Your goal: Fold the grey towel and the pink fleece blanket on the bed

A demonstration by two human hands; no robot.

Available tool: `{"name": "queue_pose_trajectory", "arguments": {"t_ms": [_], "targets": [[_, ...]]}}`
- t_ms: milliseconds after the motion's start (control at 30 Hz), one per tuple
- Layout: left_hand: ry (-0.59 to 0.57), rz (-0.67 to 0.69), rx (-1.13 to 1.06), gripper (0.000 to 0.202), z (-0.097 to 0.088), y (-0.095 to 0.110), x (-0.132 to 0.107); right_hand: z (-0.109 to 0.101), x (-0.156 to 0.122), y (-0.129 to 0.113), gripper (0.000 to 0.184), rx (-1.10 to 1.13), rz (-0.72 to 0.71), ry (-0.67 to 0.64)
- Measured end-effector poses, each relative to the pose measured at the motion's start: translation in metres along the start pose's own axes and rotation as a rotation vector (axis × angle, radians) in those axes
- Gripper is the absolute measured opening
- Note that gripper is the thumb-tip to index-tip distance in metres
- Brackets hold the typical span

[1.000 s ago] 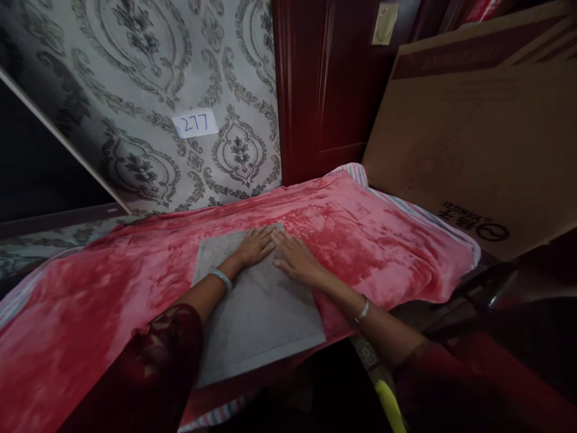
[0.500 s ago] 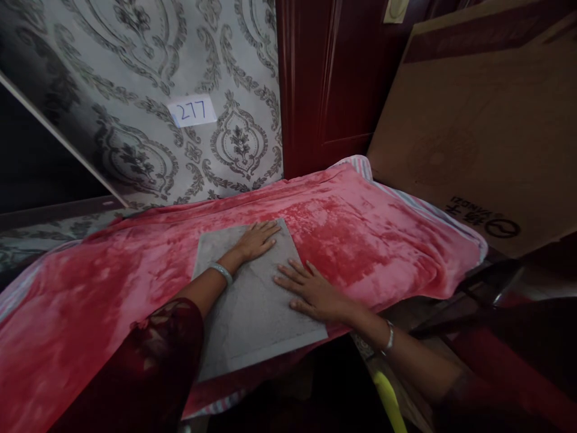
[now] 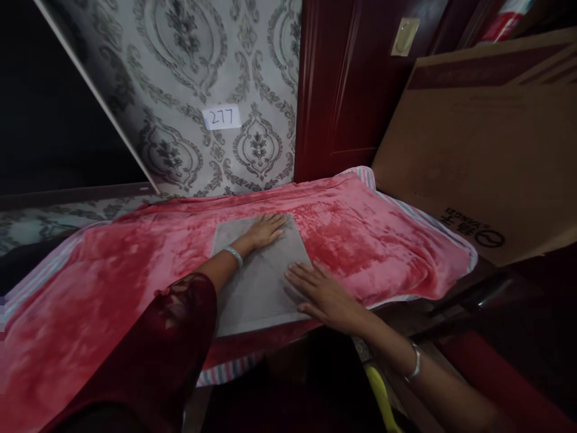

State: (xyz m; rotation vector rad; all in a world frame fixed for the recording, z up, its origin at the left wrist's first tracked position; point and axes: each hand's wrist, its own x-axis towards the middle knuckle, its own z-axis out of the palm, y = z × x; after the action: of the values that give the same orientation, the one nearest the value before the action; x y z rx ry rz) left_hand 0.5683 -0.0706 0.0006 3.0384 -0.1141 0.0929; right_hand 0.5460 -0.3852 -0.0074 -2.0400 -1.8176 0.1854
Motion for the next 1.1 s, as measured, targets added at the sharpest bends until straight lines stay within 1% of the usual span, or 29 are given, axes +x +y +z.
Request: {"name": "queue_pose_trajectory", "arguments": {"t_ms": [100,167,233,300,333,400,500,600,700,800,867,933,1000,1033,1100], "targets": [[0.033,0.000,-0.027,0.060,-0.009,-0.012,-0.022,-0.001,0.043,0.007,0.068,-0.064,-0.028,-0.016],[0.020,-0.015,-0.029,0.059,-0.010,-0.022,-0.038,0.004,0.073,0.013,0.069,-0.088,-0.021,-0.047],[-0.008,-0.053,-0.022,0.059,-0.007,-0.031,-0.051,0.012,0.098,0.017,0.071,-0.104,0.000,-0.071],[-0.022,-0.111,-0.010,0.058,-0.001,-0.035,-0.060,0.020,0.111,0.019,0.070,-0.115,0.012,-0.084],[-0.021,-0.136,-0.006,0.057,0.003,-0.035,-0.063,0.024,0.113,0.019,0.069,-0.117,0.008,-0.091],[-0.009,-0.159,-0.011,0.057,0.010,-0.034,-0.066,0.031,0.108,0.015,0.066,-0.107,-0.015,-0.112],[0.010,-0.127,-0.035,0.057,0.015,-0.034,-0.068,0.035,0.087,0.001,0.064,-0.072,-0.082,-0.156],[0.027,-0.117,-0.046,0.055,0.016,-0.035,-0.066,0.038,0.062,-0.020,0.066,-0.028,-0.155,-0.195],[0.028,-0.128,-0.051,0.056,0.014,-0.036,-0.063,0.036,0.042,-0.040,0.070,0.045,-0.190,-0.232],[0.020,-0.150,-0.072,0.058,0.010,-0.032,-0.067,0.026,0.035,-0.048,0.065,0.185,-0.217,-0.272],[0.026,-0.154,-0.086,0.061,0.006,-0.026,-0.079,0.017,0.041,-0.043,0.063,0.266,-0.217,-0.227],[0.040,-0.105,-0.103,0.064,0.002,-0.016,-0.102,0.009,0.058,-0.031,0.063,0.265,-0.190,-0.099],[0.040,-0.006,-0.136,0.065,-0.002,-0.002,-0.131,0.006,0.085,-0.015,0.063,0.194,-0.156,0.014],[0.033,0.042,-0.156,0.065,-0.003,0.006,-0.147,0.005,0.102,-0.009,0.062,0.151,-0.140,0.035],[0.010,0.109,-0.187,0.064,-0.005,0.021,-0.175,0.006,0.141,0.001,0.060,0.059,-0.109,0.010]]}}
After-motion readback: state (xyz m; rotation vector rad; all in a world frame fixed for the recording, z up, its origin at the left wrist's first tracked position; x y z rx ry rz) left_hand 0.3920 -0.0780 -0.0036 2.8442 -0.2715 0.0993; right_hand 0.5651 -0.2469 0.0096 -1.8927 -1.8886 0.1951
